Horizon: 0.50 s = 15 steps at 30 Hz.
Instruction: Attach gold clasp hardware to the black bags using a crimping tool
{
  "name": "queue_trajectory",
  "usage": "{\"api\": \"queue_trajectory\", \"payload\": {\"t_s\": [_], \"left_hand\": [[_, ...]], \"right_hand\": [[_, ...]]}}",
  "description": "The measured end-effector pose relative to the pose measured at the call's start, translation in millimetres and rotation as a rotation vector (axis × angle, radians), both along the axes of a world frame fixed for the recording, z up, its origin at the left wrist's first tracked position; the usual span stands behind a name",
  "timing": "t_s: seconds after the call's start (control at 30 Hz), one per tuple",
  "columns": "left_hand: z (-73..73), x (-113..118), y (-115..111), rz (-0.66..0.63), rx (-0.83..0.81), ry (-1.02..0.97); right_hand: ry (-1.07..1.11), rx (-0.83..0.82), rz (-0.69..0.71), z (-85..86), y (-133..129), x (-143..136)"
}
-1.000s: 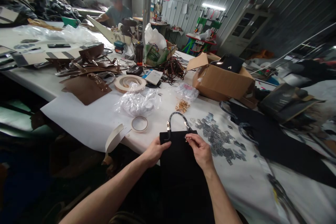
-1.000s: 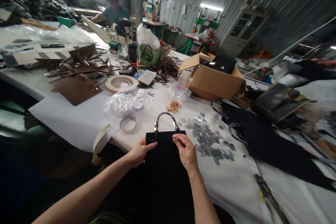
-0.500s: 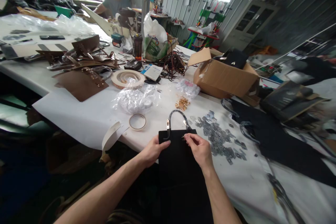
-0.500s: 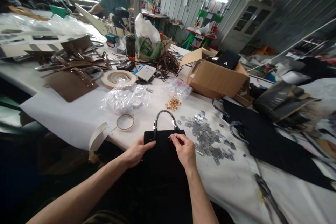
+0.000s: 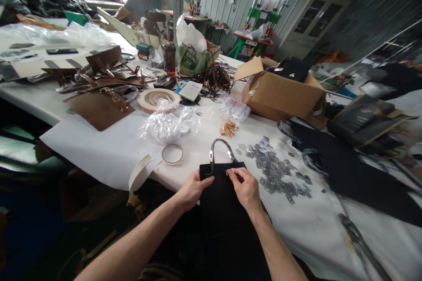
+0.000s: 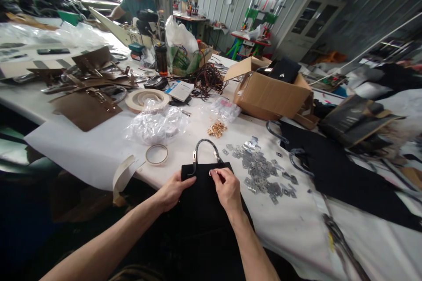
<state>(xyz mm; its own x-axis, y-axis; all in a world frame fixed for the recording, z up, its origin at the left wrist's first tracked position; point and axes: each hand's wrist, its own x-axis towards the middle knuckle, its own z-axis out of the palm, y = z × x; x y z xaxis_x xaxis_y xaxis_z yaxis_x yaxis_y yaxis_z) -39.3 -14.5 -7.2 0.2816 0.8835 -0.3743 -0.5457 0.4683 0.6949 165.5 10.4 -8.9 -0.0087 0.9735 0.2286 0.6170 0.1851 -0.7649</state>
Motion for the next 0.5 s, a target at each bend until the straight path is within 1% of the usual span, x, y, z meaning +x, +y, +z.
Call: {"api": "queue_trajectory", "payload": {"t_s": [0.07,0.2,0.33,0.5], "left_hand": [[1.4,0.1,0.2,-0.012,-0.012,-0.007],[3.8,-0.2,0.7,-0.029,-0.025,0.003],[3.0,-0.4,1.2,-0.040,-0.012,0.004],[1.1,0.0,1.1,-0.051,0.005,0.008]], "right_hand": [[0.028,-0.033,0.070,1.8,2.2,6.8],[0.020,-0.098,0.239,14.4,10.3,21.0],[0.000,-0.086,0.271,22.7,16.1,23.5],[-0.017,-0.063,0.294,21.6,17.3,19.7]]}}
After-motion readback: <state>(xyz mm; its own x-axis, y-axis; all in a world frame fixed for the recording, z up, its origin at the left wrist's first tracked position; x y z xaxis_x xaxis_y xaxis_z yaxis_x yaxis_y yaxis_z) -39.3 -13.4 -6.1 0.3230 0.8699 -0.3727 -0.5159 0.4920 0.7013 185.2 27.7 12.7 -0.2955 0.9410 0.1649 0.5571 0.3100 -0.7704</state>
